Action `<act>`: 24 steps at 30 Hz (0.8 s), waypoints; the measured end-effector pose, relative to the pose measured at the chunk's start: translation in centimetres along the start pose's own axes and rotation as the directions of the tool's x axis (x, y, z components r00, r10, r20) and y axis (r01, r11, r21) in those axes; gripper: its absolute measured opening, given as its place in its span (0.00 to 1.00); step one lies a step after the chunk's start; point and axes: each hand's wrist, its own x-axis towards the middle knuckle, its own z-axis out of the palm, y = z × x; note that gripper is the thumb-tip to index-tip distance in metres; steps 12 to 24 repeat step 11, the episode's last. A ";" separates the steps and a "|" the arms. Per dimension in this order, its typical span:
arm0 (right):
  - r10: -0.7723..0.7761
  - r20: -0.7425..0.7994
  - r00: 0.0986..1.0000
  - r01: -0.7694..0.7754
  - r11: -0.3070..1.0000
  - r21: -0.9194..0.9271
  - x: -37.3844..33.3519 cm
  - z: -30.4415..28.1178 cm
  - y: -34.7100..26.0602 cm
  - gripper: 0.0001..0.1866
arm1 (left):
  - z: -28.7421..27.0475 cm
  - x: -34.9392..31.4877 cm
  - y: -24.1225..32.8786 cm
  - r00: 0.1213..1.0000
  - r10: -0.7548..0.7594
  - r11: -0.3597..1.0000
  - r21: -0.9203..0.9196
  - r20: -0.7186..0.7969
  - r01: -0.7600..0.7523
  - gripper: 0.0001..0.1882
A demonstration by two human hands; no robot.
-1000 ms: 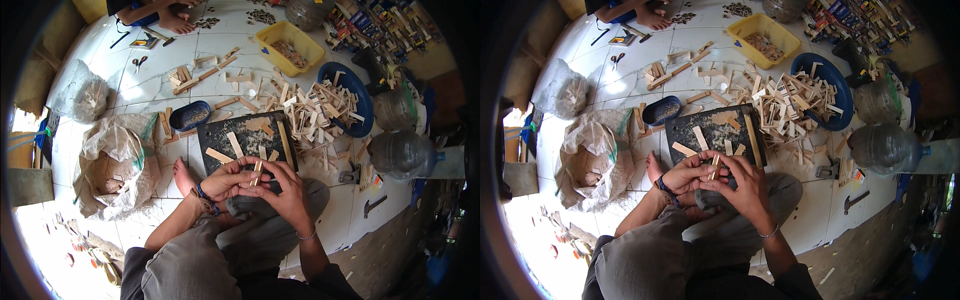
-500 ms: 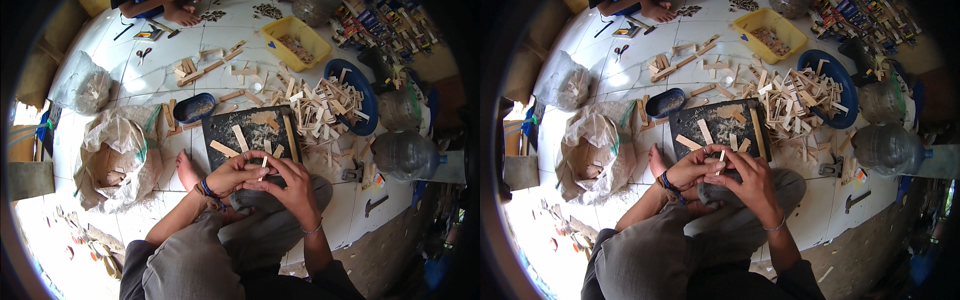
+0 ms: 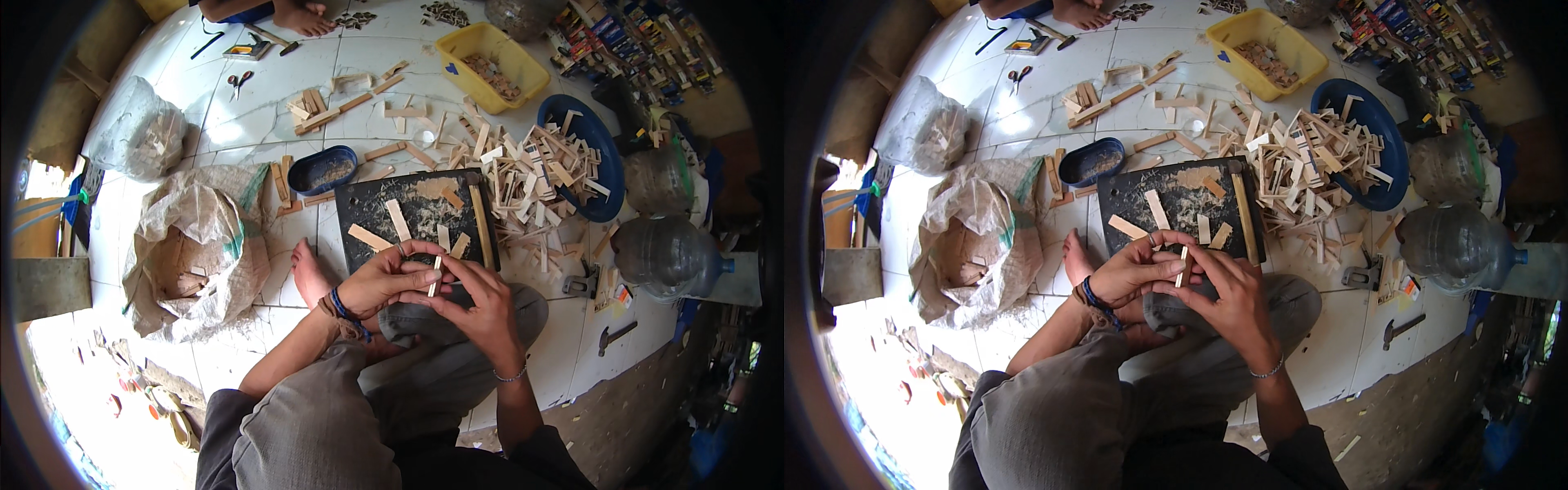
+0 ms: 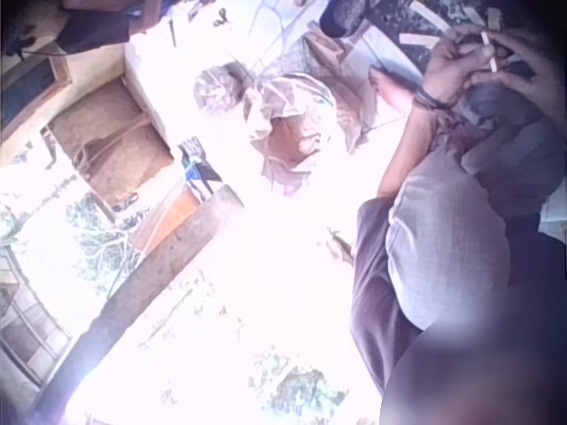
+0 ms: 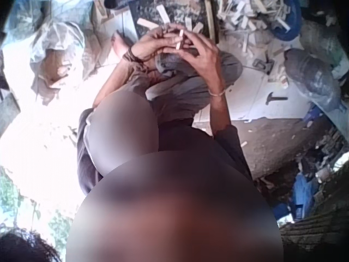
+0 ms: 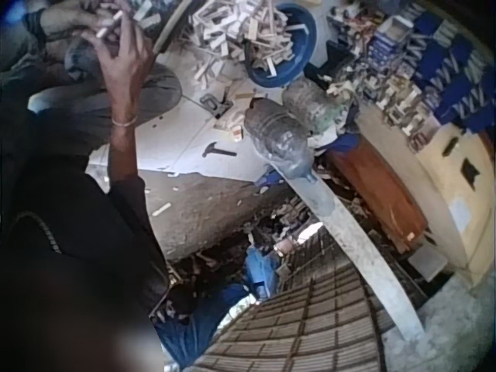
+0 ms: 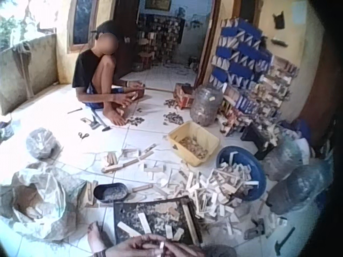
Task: The person sits on the floor and repeatedly splits small wooden sticks using a hammer and a metal wedge. They pick up sticks from a sack, position them on a black board, strike them with the hammer, and place the split pieces into a blue tray.
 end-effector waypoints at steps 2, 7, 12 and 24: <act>-0.019 -0.008 1.000 0.018 0.999 -0.043 0.0 0.0 -0.1 0.34 | 0.0 0.0 0.2 1.000 0.030 0.998 0.060 0.000 -0.030 0.28; -0.025 -0.022 0.999 0.023 0.997 -0.072 -0.1 -0.3 -0.9 0.37 | 0.5 -0.4 0.7 0.996 0.091 0.989 0.117 0.014 -0.092 0.30; -0.019 -0.055 0.998 0.018 0.999 -0.028 -0.4 -0.6 -1.0 0.38 | 0.6 -0.7 1.0 0.985 0.159 0.975 0.146 0.066 -0.167 0.30; -0.019 -0.055 0.998 0.018 0.999 -0.028 -0.4 -0.6 -1.0 0.38 | 0.6 -0.7 1.0 0.985 0.159 0.975 0.146 0.066 -0.167 0.30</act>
